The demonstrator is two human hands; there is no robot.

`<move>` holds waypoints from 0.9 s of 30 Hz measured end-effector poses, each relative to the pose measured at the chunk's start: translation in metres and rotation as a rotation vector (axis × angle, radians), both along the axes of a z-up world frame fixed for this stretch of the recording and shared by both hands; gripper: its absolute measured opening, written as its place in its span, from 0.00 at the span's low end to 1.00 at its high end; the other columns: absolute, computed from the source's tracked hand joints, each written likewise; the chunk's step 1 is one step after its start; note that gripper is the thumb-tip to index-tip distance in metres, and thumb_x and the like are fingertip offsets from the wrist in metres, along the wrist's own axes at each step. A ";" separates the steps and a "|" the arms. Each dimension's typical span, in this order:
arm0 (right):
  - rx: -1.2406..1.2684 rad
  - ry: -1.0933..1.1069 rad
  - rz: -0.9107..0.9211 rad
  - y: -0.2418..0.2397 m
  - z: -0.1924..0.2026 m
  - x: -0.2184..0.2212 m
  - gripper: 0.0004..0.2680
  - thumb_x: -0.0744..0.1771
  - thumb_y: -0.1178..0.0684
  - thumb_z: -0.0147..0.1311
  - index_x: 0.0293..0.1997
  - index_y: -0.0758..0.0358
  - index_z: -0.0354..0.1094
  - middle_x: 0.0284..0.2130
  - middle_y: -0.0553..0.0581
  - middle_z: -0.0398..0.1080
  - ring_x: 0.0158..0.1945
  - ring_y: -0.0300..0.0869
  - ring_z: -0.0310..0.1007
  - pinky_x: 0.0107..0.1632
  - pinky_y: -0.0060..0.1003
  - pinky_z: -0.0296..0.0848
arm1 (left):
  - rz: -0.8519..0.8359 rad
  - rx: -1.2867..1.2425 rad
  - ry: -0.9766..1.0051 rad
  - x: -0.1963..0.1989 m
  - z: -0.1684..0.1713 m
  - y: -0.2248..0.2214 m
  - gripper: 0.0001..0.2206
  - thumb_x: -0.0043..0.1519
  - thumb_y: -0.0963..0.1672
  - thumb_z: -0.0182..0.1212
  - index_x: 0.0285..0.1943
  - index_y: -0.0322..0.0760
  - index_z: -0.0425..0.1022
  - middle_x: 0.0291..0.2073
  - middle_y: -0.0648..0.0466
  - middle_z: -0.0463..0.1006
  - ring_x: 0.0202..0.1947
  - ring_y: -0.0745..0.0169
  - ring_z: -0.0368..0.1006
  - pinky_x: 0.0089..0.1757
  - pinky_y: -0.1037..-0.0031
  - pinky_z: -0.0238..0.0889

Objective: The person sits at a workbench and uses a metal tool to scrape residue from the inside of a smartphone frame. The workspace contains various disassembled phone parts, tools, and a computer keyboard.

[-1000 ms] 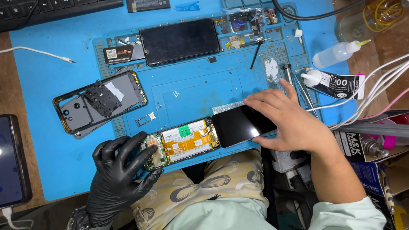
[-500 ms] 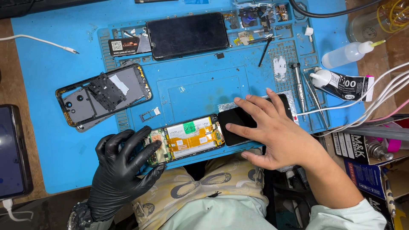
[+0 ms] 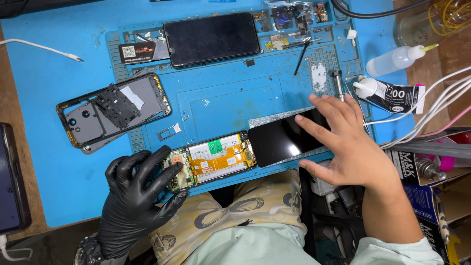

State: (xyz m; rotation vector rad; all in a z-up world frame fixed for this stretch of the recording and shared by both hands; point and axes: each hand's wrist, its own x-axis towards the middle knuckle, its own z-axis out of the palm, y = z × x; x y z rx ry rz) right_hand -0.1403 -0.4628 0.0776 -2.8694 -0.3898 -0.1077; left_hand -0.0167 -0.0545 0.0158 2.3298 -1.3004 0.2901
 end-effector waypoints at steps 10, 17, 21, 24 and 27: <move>-0.041 0.010 -0.001 0.012 -0.010 -0.004 0.31 0.64 0.26 0.52 0.74 0.45 0.55 0.74 0.72 0.48 0.74 0.67 0.50 0.73 0.69 0.44 | 0.002 0.011 -0.015 -0.001 -0.001 0.001 0.22 0.61 0.54 0.66 0.62 0.50 0.75 0.64 0.50 0.73 0.61 0.43 0.66 0.60 0.51 0.51; -0.065 0.031 0.109 0.043 -0.014 0.005 0.30 0.65 0.23 0.47 0.73 0.43 0.57 0.74 0.71 0.45 0.75 0.67 0.47 0.73 0.69 0.41 | -0.003 0.038 -0.005 -0.002 -0.001 0.001 0.23 0.62 0.55 0.64 0.65 0.50 0.73 0.66 0.49 0.71 0.64 0.43 0.63 0.60 0.49 0.51; -0.093 0.009 0.117 0.046 -0.017 0.009 0.30 0.64 0.24 0.50 0.73 0.42 0.56 0.75 0.70 0.44 0.74 0.67 0.48 0.72 0.70 0.43 | 0.005 0.030 -0.027 -0.004 0.001 0.000 0.23 0.62 0.54 0.66 0.65 0.49 0.72 0.66 0.49 0.71 0.63 0.43 0.63 0.59 0.48 0.53; -0.050 -0.008 0.094 0.044 -0.013 0.006 0.31 0.64 0.24 0.51 0.73 0.44 0.56 0.75 0.70 0.44 0.76 0.67 0.47 0.74 0.70 0.42 | 0.003 0.031 -0.029 -0.003 0.002 -0.001 0.22 0.61 0.53 0.66 0.62 0.48 0.73 0.66 0.50 0.70 0.63 0.42 0.64 0.59 0.48 0.55; -0.036 -0.005 0.070 0.039 -0.012 0.003 0.31 0.65 0.25 0.50 0.75 0.44 0.54 0.76 0.70 0.43 0.76 0.66 0.46 0.75 0.67 0.41 | 0.002 0.017 -0.032 -0.003 0.004 -0.001 0.22 0.62 0.54 0.66 0.63 0.48 0.73 0.65 0.49 0.72 0.63 0.43 0.64 0.59 0.49 0.55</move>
